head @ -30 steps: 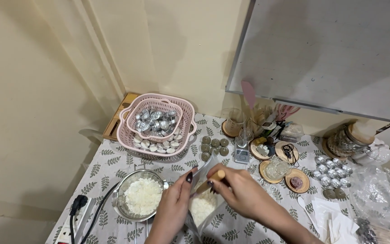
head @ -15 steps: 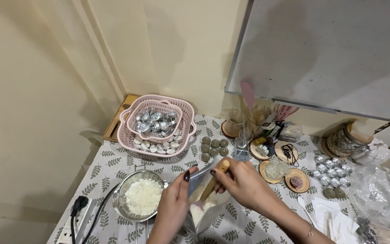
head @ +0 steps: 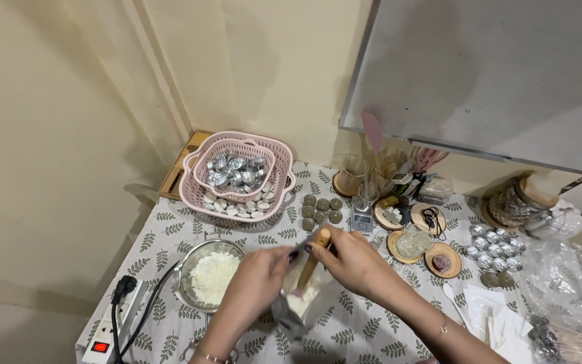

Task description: The person prepares a heating plate and then transfers white wax powder from a small metal bowl into a silver pouch using a pink spoon.

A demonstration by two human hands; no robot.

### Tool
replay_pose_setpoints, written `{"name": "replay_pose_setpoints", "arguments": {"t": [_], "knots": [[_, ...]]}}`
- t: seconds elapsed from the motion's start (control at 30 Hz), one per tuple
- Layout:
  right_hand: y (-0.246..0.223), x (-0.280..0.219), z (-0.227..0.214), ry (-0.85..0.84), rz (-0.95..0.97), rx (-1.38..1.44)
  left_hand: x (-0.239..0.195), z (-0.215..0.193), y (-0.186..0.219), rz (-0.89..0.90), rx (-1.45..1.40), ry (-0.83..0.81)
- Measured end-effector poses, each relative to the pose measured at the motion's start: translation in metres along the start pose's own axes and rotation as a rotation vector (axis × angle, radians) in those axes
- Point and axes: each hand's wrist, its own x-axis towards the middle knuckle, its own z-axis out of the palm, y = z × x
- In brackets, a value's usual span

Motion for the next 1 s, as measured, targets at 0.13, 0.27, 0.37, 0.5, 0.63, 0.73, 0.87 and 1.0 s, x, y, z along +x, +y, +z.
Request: {"name": "replay_pose_setpoints", "arguments": {"t": [0.13,0.27,0.37,0.5,0.63,0.73,0.87,1.0], "knots": [[-0.004,-0.007,-0.008,0.028,0.016,0.004,0.008,0.004,0.011,0.161,-0.018,0.183],[-0.004,-0.002,-0.015,0.045,0.096,-0.054,0.020,0.000,0.020,0.099,-0.062,0.229],[0.019,0.016,-0.009,0.042,0.010,-0.099,0.032,0.001,0.018,0.114,-0.096,0.240],[0.018,0.031,-0.011,-0.035,-0.054,-0.198,0.038,0.004,0.015,0.216,-0.141,0.240],[0.003,0.035,-0.018,-0.164,0.217,-0.126,0.037,0.009,0.012,0.286,-0.141,0.280],[0.024,0.047,-0.015,-0.016,0.107,0.068,0.031,0.003,0.026,0.129,-0.152,0.231],[0.025,0.043,-0.015,-0.090,0.100,-0.035,0.028,0.006,0.022,0.151,-0.163,0.225],[0.024,0.035,-0.022,0.020,0.126,0.155,0.032,0.013,0.015,0.212,-0.168,0.253]]}}
